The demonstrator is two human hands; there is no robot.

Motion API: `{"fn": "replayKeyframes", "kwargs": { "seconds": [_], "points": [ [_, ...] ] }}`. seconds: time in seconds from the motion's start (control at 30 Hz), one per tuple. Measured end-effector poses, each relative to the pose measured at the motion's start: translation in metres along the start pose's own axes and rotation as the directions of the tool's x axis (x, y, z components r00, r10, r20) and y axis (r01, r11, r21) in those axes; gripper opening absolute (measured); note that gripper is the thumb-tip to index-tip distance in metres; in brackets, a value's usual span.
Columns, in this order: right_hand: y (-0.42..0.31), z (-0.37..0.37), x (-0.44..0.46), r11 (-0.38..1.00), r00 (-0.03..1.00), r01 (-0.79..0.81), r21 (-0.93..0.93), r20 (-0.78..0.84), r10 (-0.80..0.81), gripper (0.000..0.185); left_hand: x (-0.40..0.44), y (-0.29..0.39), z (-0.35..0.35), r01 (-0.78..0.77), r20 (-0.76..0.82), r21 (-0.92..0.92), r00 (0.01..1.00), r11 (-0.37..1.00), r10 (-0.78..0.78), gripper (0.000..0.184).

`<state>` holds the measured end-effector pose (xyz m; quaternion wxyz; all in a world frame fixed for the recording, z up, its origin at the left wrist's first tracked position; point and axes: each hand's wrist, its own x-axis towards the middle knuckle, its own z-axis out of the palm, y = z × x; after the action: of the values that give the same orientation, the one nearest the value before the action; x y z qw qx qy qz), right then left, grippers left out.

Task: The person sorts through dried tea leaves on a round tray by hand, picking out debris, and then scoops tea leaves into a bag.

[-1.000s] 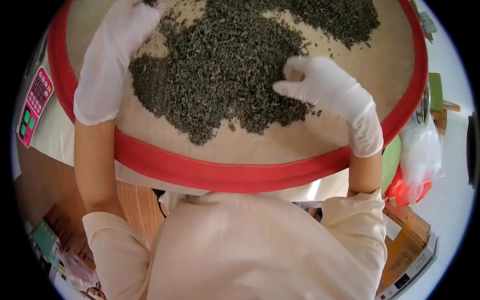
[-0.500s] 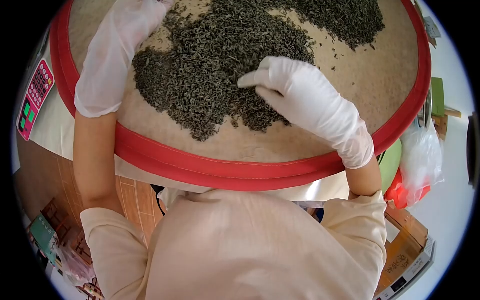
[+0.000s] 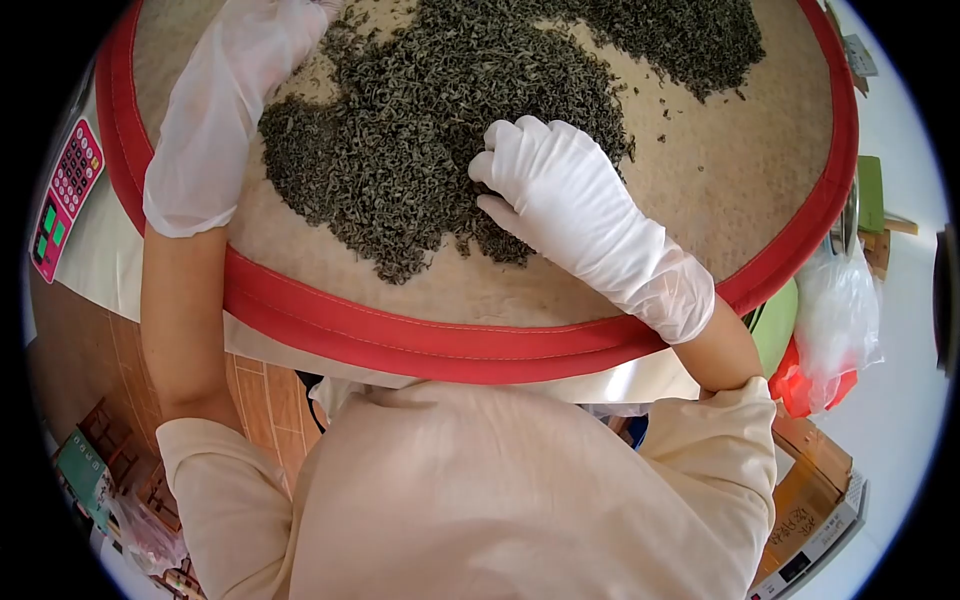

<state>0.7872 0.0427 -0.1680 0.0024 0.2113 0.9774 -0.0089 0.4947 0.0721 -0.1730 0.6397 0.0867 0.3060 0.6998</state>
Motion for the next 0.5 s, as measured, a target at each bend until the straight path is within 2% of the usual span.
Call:
{"fn": "replayKeyframes", "kwargs": {
  "seconds": [0.13,0.23,0.3,0.43,0.5],
  "points": [
    [-0.0001,-0.0033,-0.0002,0.997,0.997,0.057,0.054,-0.058,-0.054,0.018,-0.0009,-0.0009,0.0,0.006,0.008,-0.009,1.0,1.0,-0.006,0.033],
    [-0.0035,0.0019,0.0011,1.0,1.0,0.023,-0.022,-0.015,-0.023,0.015,-0.0002,-0.0014,0.0,0.003,-0.017,-0.011,1.0,1.0,-0.004,0.032],
    [-0.0047,0.0038,0.0017,0.986,0.983,0.116,-0.117,-0.127,-0.131,0.006,0.0004,-0.0016,-0.0009,0.022,0.009,-0.017,1.0,1.0,-0.022,0.033],
    [-0.0058,0.0026,0.0029,0.985,0.983,0.086,-0.153,-0.146,-0.108,0.006,0.0007,-0.0019,0.0001,0.0,-0.027,-0.008,1.0,1.0,0.0,0.033],
    [-0.0033,0.0007,0.0058,0.999,0.992,0.044,0.029,-0.118,-0.041,0.007,-0.0003,-0.0011,-0.0003,-0.016,-0.01,-0.018,1.0,1.0,0.016,0.033]
  ]
}}
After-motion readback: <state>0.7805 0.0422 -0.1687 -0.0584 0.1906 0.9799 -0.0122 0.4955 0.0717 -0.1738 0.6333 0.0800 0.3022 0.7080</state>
